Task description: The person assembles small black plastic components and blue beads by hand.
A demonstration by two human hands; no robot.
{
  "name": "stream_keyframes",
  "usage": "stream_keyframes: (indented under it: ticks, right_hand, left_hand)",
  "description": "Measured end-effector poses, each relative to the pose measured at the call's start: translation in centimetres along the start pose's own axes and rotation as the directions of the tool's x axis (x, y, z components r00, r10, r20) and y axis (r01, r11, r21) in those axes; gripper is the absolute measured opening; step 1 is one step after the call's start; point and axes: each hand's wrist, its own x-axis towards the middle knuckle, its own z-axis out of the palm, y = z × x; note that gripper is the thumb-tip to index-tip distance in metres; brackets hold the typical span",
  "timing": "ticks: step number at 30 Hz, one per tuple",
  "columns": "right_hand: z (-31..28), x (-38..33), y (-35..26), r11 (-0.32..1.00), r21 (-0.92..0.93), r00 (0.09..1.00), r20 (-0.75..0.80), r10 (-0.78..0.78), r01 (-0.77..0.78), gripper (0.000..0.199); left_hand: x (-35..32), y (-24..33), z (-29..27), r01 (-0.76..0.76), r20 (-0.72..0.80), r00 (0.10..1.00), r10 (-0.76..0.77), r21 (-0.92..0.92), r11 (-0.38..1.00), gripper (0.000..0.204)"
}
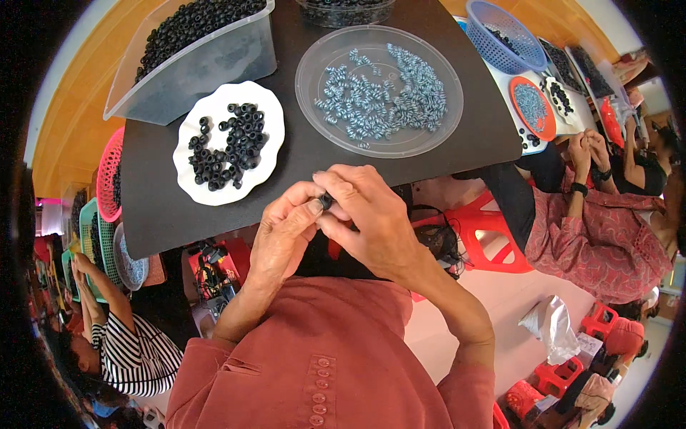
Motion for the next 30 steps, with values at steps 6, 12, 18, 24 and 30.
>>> stream_keyframes:
  ticks: [6, 12, 18, 24, 30]
  right_hand:
    - [0.5, -0.5, 1.0, 0.999, -0.038, 0.999, 0.042, -0.030, 0.032, 0.048]
    - [0.5, -0.7, 1.6, 0.999, -0.007, 0.997, 0.064, -0.045, 0.045, 0.047]
    - [0.8, -1.1, 1.9, 0.988, -0.065, 0.990, -0.009, -0.142, 0.141, 0.046]
    - [0.8, -1.3, 1.4, 0.993, 0.092, 0.993, -0.076, 0.086, -0.078, 0.047]
    - [0.6, -1.0, 1.7, 0.997, -0.013, 0.997, -0.033, -0.070, 0.070, 0.046]
  left_hand:
    - [0.0, -0.5, -0.7, 0.034, -0.028, 0.999, -0.035, -0.006, 0.999, 0.021]
    - [0.2, -0.7, -0.6, 0.090, -0.026, 0.996, -0.090, 0.004, 0.996, 0.027]
    - [0.2, -0.9, -0.5, 0.071, 0.000, 0.997, -0.071, 0.087, 0.994, 0.028]
    - [0.3, -0.7, 0.2, 0.049, -0.020, 0.999, -0.046, 0.126, 0.991, 0.030]
    - [0.4, -1.0, -0.9, 0.050, -0.021, 0.999, -0.046, 0.247, 0.968, 0.029]
